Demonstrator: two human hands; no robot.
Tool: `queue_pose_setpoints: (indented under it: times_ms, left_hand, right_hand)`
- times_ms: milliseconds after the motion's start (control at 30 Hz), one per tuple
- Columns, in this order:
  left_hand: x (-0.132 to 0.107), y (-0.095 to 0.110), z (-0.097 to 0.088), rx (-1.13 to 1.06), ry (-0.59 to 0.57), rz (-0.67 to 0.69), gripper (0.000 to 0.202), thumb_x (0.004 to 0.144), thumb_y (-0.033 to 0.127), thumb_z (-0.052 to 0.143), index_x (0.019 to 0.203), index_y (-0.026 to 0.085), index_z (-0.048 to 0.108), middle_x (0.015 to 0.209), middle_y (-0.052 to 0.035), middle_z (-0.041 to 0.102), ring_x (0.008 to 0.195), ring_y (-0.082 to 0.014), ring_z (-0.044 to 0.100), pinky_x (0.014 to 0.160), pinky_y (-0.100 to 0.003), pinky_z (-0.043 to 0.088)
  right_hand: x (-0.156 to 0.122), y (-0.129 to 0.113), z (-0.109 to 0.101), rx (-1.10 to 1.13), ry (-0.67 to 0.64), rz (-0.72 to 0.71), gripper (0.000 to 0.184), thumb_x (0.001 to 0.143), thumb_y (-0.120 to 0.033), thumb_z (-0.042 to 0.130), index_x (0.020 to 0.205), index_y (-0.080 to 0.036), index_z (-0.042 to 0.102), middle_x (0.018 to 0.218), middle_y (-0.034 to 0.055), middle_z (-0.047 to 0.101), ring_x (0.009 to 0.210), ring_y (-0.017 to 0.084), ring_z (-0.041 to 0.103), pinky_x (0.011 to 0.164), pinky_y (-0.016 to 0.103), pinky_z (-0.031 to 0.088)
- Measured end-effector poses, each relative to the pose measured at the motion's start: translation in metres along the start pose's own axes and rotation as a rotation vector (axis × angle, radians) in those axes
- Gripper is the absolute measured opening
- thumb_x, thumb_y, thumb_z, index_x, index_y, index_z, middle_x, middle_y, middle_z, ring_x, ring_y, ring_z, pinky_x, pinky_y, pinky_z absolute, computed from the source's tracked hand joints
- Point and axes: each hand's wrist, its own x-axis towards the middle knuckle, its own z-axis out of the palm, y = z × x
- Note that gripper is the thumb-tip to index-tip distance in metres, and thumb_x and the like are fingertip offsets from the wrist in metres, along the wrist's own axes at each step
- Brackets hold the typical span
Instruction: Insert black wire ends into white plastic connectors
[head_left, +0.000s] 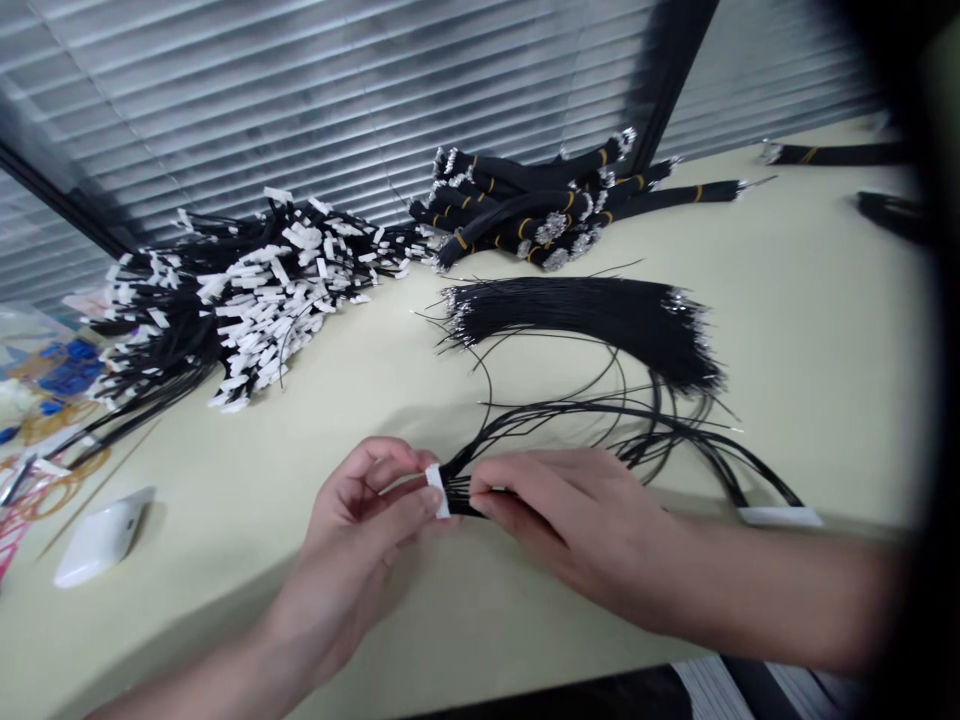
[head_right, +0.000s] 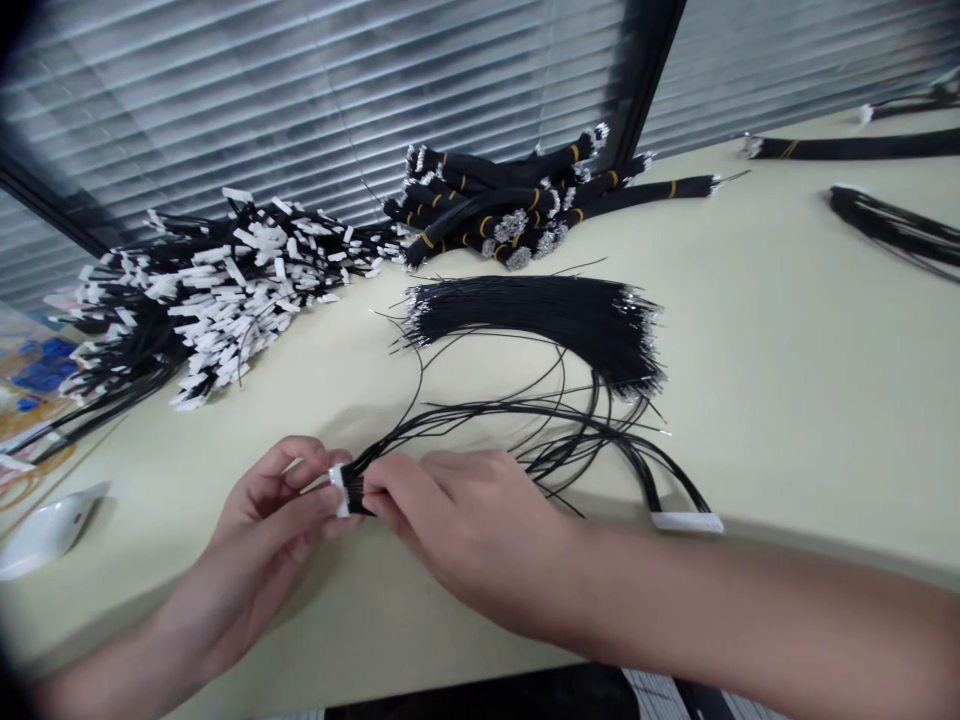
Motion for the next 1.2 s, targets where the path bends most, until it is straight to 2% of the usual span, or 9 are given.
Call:
queue_pose_setpoints:
  times_ms: [133,233,367,433,500,600,833,1067,1200]
  left_hand:
    - [0.002,0.001,0.002,0.041,0.004,0.031,0.016,0.079,0.015,0.069,0.086,0.024,0.058,0.092,0.0027,0.061,0.081,-0.0105,0.055,0.067,-0.016,0.051]
    - [0.003,0.003,0.003,0.141,0.032,0.039,0.016,0.079,0.012,0.066,0.086,0.024,0.058,0.087,0.0026,0.057,0.08,-0.0108,0.052,0.067,-0.017,0.049]
    - [0.005,0.004,0.002,0.231,0.037,0.017,0.016,0.081,0.011,0.059,0.091,0.024,0.058,0.091,0.0025,0.054,0.078,-0.0105,0.049,0.069,-0.019,0.046]
    - [0.006,0.003,0.001,0.259,0.021,-0.003,0.016,0.082,0.012,0.058,0.093,0.025,0.058,0.09,0.0029,0.054,0.077,-0.0102,0.049,0.071,-0.021,0.044]
    - [0.007,0.003,-0.001,0.293,0.002,-0.022,0.014,0.084,0.014,0.057,0.092,0.025,0.059,0.084,0.0034,0.053,0.076,-0.0103,0.049,0.073,-0.022,0.042]
    - [0.008,0.003,-0.002,0.324,-0.026,-0.042,0.01,0.085,0.018,0.058,0.092,0.025,0.059,0.081,0.0032,0.053,0.078,-0.0119,0.05,0.077,-0.026,0.04]
    - [0.008,0.008,-0.001,0.342,-0.049,-0.05,0.012,0.081,0.027,0.066,0.092,0.024,0.061,0.086,0.0018,0.057,0.083,-0.0132,0.053,0.074,-0.023,0.039]
    - [0.012,0.008,-0.005,0.342,-0.042,-0.034,0.014,0.078,0.023,0.071,0.089,0.022,0.064,0.084,0.0,0.061,0.083,-0.0141,0.056,0.074,-0.022,0.043]
    - [0.013,0.008,-0.007,0.383,-0.039,-0.007,0.014,0.077,0.022,0.071,0.089,0.021,0.064,0.082,-0.0006,0.064,0.08,-0.0136,0.058,0.072,-0.022,0.044]
  right_hand:
    - [0.002,-0.002,-0.001,-0.014,0.028,-0.061,0.013,0.093,-0.013,0.042,0.09,-0.014,0.054,0.07,-0.0006,0.059,0.059,0.011,0.05,0.055,0.024,0.038]
    - [0.011,-0.004,-0.014,0.026,0.099,-0.071,0.014,0.092,-0.013,0.044,0.086,-0.014,0.056,0.071,0.001,0.059,0.063,0.012,0.051,0.059,0.025,0.039]
    - [0.025,0.012,-0.036,-0.03,0.245,0.071,0.014,0.091,-0.014,0.05,0.079,-0.017,0.057,0.074,0.0005,0.058,0.07,0.012,0.052,0.063,0.024,0.04]
    - [0.029,0.03,-0.04,-0.211,0.199,0.127,0.012,0.09,-0.016,0.053,0.08,-0.018,0.06,0.078,0.0014,0.061,0.076,0.015,0.053,0.067,0.026,0.041]
    - [0.031,0.05,-0.039,-0.373,0.061,0.129,0.01,0.088,-0.018,0.056,0.082,-0.018,0.064,0.084,0.0034,0.062,0.083,0.019,0.053,0.076,0.032,0.042]
    - [0.03,0.072,-0.03,-0.41,-0.085,0.113,0.009,0.085,-0.02,0.061,0.077,-0.018,0.066,0.083,0.0032,0.063,0.083,0.019,0.055,0.08,0.033,0.042]
    - [0.027,0.074,-0.024,-0.446,-0.183,0.027,0.014,0.087,-0.011,0.054,0.078,-0.018,0.062,0.081,0.0009,0.06,0.077,0.015,0.054,0.071,0.028,0.039]
    - [0.022,0.073,-0.019,-0.57,-0.171,-0.013,0.018,0.084,-0.001,0.043,0.079,-0.011,0.056,0.08,0.0093,0.056,0.076,0.02,0.049,0.066,0.032,0.035]
    - [0.024,0.065,-0.026,-0.583,-0.034,0.102,0.015,0.091,-0.009,0.038,0.085,-0.013,0.051,0.072,0.0044,0.051,0.06,0.016,0.045,0.052,0.028,0.032]
